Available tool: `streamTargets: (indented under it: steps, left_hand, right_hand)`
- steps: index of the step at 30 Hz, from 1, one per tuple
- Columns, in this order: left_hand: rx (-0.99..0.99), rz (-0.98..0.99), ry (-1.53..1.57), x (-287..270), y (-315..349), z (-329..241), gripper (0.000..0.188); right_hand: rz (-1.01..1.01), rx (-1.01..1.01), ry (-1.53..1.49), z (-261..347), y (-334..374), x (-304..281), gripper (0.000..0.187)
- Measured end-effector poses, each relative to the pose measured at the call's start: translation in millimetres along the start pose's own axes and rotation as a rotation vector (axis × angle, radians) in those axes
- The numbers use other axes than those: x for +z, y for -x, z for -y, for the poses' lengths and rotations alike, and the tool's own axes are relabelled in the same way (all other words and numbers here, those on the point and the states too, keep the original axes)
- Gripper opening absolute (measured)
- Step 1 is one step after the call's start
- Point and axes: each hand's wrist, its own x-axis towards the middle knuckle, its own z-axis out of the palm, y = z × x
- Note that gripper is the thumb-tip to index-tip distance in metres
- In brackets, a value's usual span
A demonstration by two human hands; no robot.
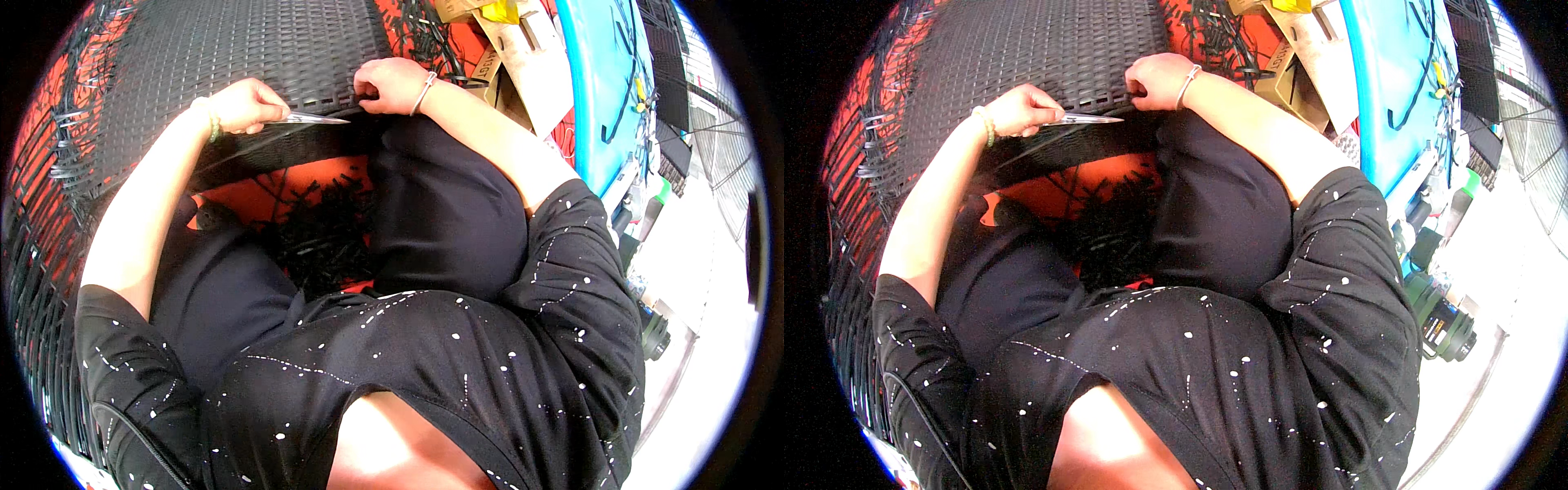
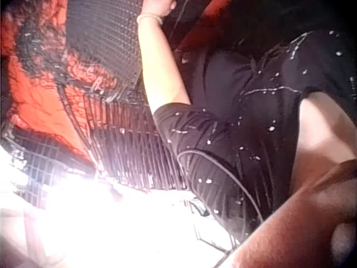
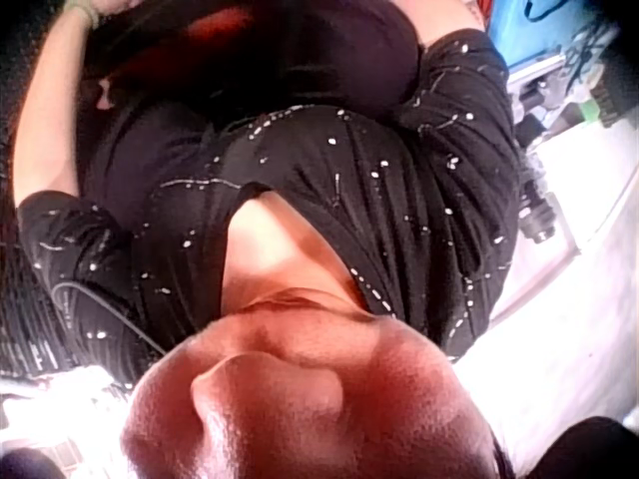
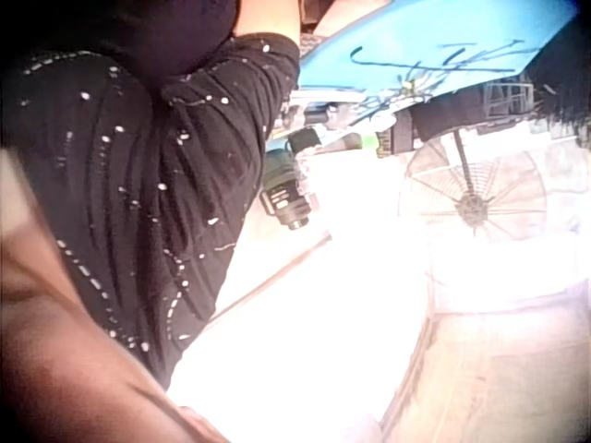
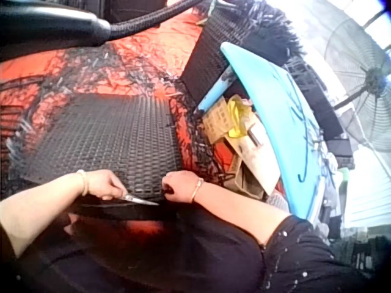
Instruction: The person sits on the floor and uses a knife to trim the edges of a black woven mat. They carefully cut along the perimeter to remove excess material, occasionally adjusting the mat's position.
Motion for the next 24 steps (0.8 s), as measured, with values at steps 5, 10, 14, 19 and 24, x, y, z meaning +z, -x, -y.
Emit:
streamTargets:
  steps: [5,10,14,19,24]
  left_hand:
    - [-0.027,-0.008,0.044,-5.2,5.9,18.5,0.017]
    - [-0.044,-0.056,0.075,-9.7,12.7,34.8,0.016]
    - [-0.025,-0.089,0.062,-9.6,15.7,38.0,0.017]
    - [0.069,-0.162,0.078,-16.6,38.9,38.5,0.019]
    - [0.133,-0.227,0.061,-23.5,42.2,58.1,0.022]
  right_hand:
    - [0.000,-0.054,0.065,1.8,-10.0,3.8,0.015]
    - [0.125,-0.075,0.233,10.8,-26.9,5.7,0.015]
    - [0.154,-0.045,0.178,10.0,-31.5,4.6,0.015]
    - [0.082,-0.040,0.212,18.0,-27.4,6.9,0.014]
    - [-0.127,-0.050,0.061,21.2,-24.1,19.1,0.012]
